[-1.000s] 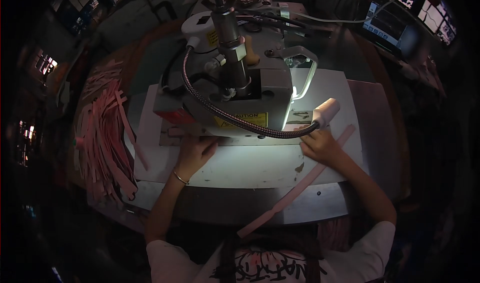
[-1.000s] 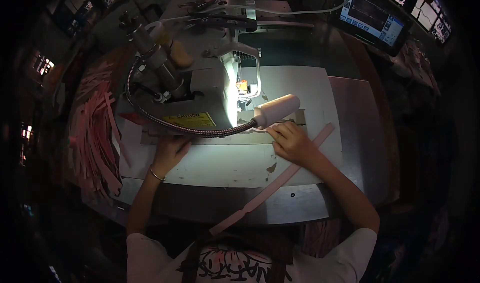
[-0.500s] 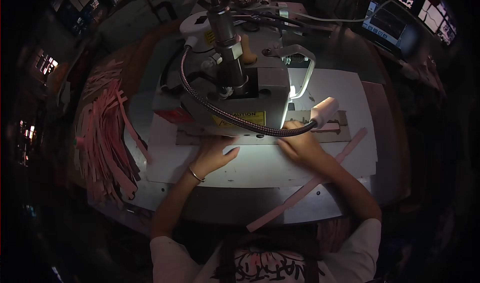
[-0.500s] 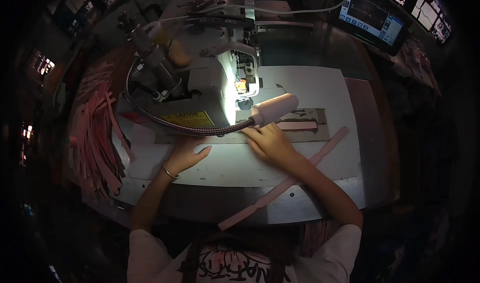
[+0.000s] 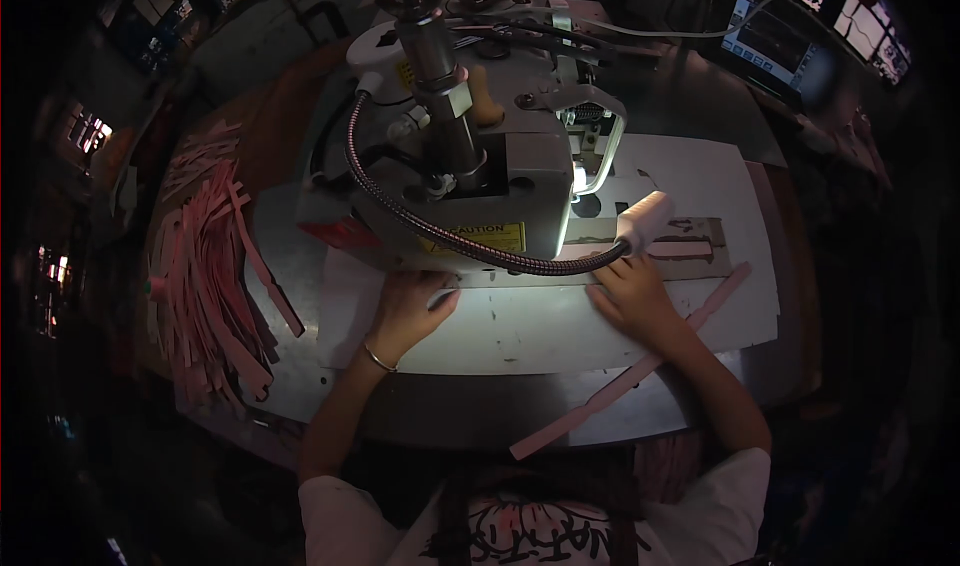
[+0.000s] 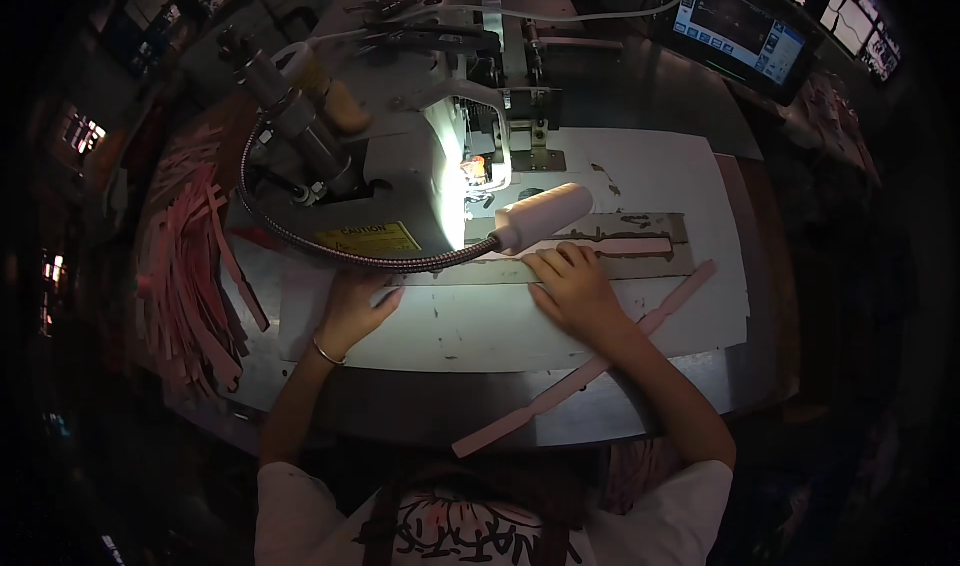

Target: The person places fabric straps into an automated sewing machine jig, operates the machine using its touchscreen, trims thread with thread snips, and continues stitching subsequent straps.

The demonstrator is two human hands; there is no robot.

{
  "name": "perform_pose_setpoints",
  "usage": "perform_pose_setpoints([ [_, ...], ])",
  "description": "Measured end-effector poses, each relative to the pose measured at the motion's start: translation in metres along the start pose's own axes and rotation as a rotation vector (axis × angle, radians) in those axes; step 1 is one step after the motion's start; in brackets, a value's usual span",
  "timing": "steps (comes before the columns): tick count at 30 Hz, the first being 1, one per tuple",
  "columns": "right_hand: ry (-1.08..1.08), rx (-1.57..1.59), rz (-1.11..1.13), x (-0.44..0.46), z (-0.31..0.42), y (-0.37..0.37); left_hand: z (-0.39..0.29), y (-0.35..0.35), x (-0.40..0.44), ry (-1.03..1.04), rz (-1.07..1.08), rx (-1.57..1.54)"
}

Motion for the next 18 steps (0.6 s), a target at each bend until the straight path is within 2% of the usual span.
perform_pose_setpoints([
  [5,0.022,-0.043,-0.011,-0.011,-0.008,-0.004,-0.012,0.004,0.004,0.066,0.016,0.071],
  [10,0.061,-0.098,-0.039,-0.022,-0.020,-0.007,-0.017,0.012,0.004,0.114,0.008,-0.047],
  [14,0.099,-0.085,-0.056,-0.032,-0.031,-0.006,-0.025,0.009,0.007,0.116,0.086,-0.118],
  [18,0.104,0.013,-0.044,-0.043,-0.029,-0.017,-0.044,0.010,-0.005,0.023,-0.012,-0.103],
])
Point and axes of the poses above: each hand's wrist, its own x-axis towards the middle knuckle, its own y-axis out of the palm, z = x × y, the point moved 8 cm from there along x, towards the middle knuckle, and after that the axes turned 2 degrees about z, right-handed, at the moved point
